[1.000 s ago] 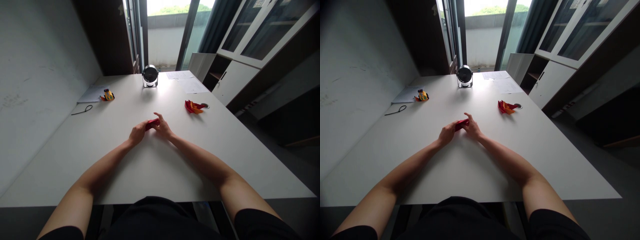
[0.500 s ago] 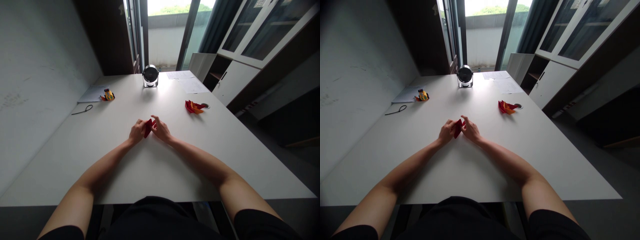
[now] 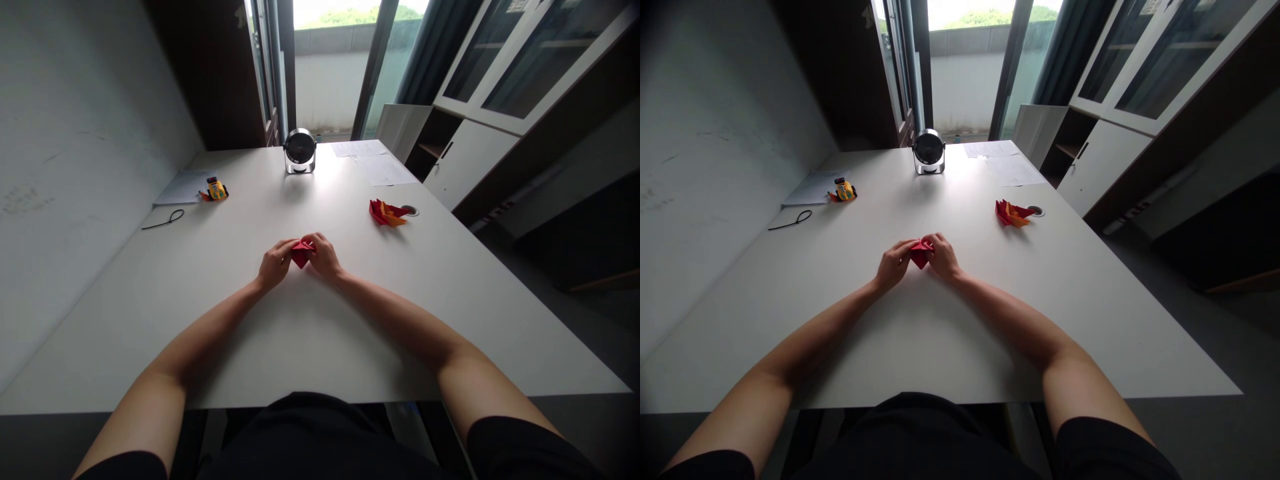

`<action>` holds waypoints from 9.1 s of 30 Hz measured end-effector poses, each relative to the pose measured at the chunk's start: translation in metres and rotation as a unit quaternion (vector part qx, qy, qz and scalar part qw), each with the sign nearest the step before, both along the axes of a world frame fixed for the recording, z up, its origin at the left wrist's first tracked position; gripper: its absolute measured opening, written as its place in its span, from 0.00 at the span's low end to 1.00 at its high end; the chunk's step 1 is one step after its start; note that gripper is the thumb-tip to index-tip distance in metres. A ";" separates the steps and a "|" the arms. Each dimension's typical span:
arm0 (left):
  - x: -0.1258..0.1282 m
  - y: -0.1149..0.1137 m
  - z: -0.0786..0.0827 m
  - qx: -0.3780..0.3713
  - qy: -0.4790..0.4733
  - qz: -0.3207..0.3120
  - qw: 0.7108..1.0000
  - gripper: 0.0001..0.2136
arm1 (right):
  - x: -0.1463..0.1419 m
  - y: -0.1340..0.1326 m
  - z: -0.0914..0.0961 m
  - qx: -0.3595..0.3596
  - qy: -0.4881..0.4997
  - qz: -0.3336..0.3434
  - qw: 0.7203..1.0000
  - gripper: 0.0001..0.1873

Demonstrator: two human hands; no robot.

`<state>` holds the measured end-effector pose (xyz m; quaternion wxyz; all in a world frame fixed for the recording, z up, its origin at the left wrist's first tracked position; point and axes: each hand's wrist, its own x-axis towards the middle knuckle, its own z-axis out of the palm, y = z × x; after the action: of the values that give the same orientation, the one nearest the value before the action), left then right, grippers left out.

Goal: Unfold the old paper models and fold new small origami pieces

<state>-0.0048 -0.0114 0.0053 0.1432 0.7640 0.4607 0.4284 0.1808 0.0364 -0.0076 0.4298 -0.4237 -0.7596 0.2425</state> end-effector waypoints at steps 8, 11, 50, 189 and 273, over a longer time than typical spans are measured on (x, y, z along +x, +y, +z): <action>-0.004 0.009 -0.004 -0.139 -0.170 -0.008 0.975 0.15 | 0.003 0.003 0.006 0.019 0.098 0.022 0.995 0.09; -0.007 0.014 -0.009 -0.203 -0.273 -0.025 0.940 0.16 | 0.002 0.000 0.008 0.015 0.103 0.049 0.993 0.09; -0.018 0.012 -0.006 -0.253 -0.292 0.007 0.922 0.19 | 0.003 -0.007 0.004 -0.056 0.030 0.122 0.991 0.06; -0.013 0.004 -0.008 -0.268 -0.133 -0.083 0.950 0.19 | 0.012 0.006 0.001 -0.118 0.124 0.043 0.984 0.24; -0.014 0.007 0.002 -0.185 -0.324 -0.035 0.927 0.20 | 0.005 0.010 -0.007 -0.184 0.265 0.121 0.939 0.22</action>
<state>-0.0191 -0.0042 0.0075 0.4381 0.5590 0.4333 0.5549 0.1855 0.0469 -0.0149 0.4975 -0.3203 -0.6063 0.5314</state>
